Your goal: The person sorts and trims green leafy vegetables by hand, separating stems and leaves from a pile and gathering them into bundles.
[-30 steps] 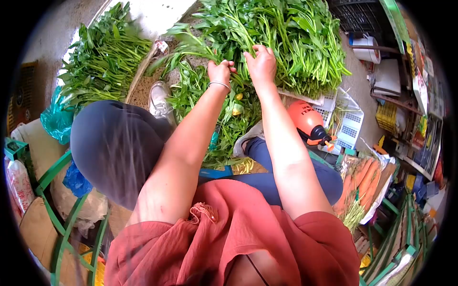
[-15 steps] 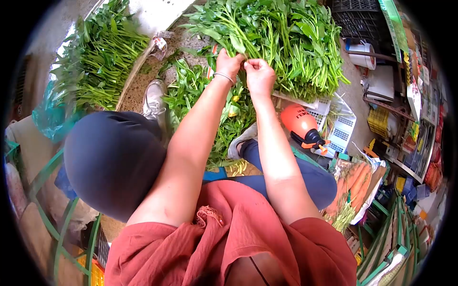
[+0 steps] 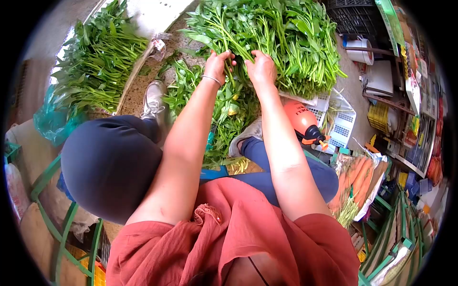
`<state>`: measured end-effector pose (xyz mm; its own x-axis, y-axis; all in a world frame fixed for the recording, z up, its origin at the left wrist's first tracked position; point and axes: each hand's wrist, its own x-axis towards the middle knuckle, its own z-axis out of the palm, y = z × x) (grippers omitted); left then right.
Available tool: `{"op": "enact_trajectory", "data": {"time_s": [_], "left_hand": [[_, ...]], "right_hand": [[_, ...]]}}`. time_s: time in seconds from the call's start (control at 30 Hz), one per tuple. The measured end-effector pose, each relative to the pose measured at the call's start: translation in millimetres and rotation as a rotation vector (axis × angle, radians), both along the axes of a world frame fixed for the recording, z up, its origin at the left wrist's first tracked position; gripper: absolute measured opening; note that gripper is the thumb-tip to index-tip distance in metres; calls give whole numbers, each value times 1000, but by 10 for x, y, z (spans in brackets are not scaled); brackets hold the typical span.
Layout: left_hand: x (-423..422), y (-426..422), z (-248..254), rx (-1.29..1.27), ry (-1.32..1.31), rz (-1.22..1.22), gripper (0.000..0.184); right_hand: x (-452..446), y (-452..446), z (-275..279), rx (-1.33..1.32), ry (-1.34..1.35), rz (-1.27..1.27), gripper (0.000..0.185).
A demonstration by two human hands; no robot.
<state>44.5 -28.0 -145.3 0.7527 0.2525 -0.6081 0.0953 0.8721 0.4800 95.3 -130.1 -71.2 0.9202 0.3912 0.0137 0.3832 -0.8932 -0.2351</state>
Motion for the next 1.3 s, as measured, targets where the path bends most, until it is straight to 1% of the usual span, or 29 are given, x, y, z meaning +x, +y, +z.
{"op": "enact_trajectory", "data": {"time_s": [0.03, 0.1, 0.13, 0.17, 0.23, 0.27, 0.3, 0.37, 0.4, 0.43, 0.53, 0.6, 0.63, 0.7, 0.73, 0.77, 0.83, 0.9, 0.97, 1.0, 1.1, 1.13, 1.17, 1.23, 1.3], "left_hand": [[-24, 6, 23, 1, 8, 15, 23], [-50, 15, 75, 27, 80, -6, 32], [-67, 25, 90, 47, 79, -26, 38], [-75, 10, 93, 42, 81, -29, 38], [-77, -33, 62, 167, 25, -18, 35], [-54, -81, -44, 124, -71, 62, 30], [-65, -61, -39, 124, -71, 61, 30], [-110, 3, -41, 49, -34, -38, 27], [-128, 17, -25, 45, -39, -34, 26], [-126, 29, -113, 63, -48, -32, 25], [-142, 39, -165, 7, -86, -50, 25], [-141, 29, -197, 31, -28, -42, 22], [-152, 25, -223, 31, -24, -45, 22], [-148, 44, -269, 29, -76, -81, 17], [-173, 51, -242, 56, -89, -125, 13], [-179, 61, -215, 55, -90, -125, 13], [-178, 89, -181, 6, -14, -165, 13], [-164, 102, -167, -33, -43, -161, 15], [-151, 97, -177, -61, -53, -143, 15], [-153, 88, -189, -61, -49, -154, 14], [-148, 53, -218, -61, -25, -163, 15], [-150, 54, -228, -51, -45, -181, 15], [-151, 52, -235, -46, -45, -183, 15], [-154, 46, -229, -36, -33, -177, 14], [-154, 51, -226, -47, -65, -180, 14]], "right_hand": [[1, 18, -8, 4, 0, 10, 23], [-83, -7, -11, 23, 47, -17, 17], [-166, -14, -34, 79, 5, 1, 12], [-257, -24, -51, 109, -16, 28, 12], [-406, -68, -134, 193, 70, 103, 13], [-454, -84, -162, 203, 116, 138, 13], [-470, -98, -210, 204, 115, 137, 13], [-496, -127, -308, 523, 294, -116, 14], [-462, -127, -307, 545, 201, -126, 18], [-418, -145, -294, 500, 148, -117, 19], [-306, -26, -235, 472, 175, -132, 23], [-239, 128, -243, 392, 135, -147, 27], [-219, 170, -260, 392, 138, -151, 27], [-114, 266, -311, 321, 367, -233, 21], [-73, 286, -458, 573, 507, -283, 19], [-34, 209, -565, 572, 506, -283, 19], [-80, 165, -390, 738, 680, -464, 16], [-151, -6, -436, 728, 656, -441, 14], [-308, -215, -449, 575, 596, -362, 19], [-378, -255, -441, 574, 563, -362, 20], [-363, -252, -412, 552, 609, -439, 16], [-322, -204, -352, 478, 631, -462, 18], [-291, -163, -372, 483, 631, -462, 18], [-220, -62, -507, 571, 572, -310, 27], [-198, 11, -591, 549, 525, -276, 31]]}}
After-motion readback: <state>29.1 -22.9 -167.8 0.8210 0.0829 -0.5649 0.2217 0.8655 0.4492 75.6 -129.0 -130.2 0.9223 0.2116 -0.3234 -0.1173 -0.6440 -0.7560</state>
